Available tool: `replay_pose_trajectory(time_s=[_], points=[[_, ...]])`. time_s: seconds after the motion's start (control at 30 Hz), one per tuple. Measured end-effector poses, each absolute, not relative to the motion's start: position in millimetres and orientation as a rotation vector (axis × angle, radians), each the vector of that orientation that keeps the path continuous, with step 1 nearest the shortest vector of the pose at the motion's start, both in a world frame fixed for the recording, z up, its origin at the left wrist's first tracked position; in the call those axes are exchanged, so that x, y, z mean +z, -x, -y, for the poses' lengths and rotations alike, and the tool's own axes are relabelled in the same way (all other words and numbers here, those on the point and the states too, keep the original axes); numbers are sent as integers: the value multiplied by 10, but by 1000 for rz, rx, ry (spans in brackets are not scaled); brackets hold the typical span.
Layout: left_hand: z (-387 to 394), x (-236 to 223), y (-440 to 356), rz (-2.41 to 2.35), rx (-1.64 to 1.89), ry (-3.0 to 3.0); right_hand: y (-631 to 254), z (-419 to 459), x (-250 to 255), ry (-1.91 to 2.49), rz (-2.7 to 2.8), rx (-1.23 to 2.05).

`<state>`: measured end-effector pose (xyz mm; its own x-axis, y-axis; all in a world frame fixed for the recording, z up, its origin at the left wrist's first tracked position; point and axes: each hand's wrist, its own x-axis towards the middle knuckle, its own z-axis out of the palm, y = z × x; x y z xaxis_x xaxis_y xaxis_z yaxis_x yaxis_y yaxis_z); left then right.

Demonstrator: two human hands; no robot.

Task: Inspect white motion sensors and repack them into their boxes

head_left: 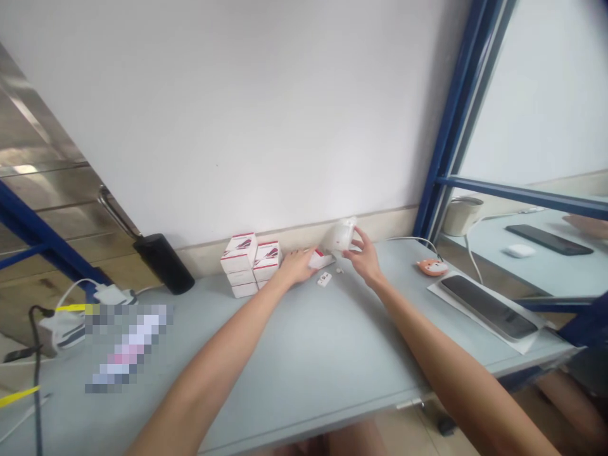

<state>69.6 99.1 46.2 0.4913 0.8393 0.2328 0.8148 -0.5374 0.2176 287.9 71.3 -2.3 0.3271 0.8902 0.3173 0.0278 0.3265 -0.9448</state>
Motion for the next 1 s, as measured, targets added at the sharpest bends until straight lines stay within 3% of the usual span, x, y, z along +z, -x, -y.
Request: replay_pose_trajectory(time_s=[0.33, 0.5, 1.0], points=[[-36, 455, -297, -1415, 791, -2711, -2638, -280, 527, 849, 1181, 734], [226, 387, 23, -1513, 757, -2834, -2342, 56, 685, 697, 1314, 770], [337, 236, 123, -1493, 1143, -2728, -1872, 364, 450, 741, 1369, 856]])
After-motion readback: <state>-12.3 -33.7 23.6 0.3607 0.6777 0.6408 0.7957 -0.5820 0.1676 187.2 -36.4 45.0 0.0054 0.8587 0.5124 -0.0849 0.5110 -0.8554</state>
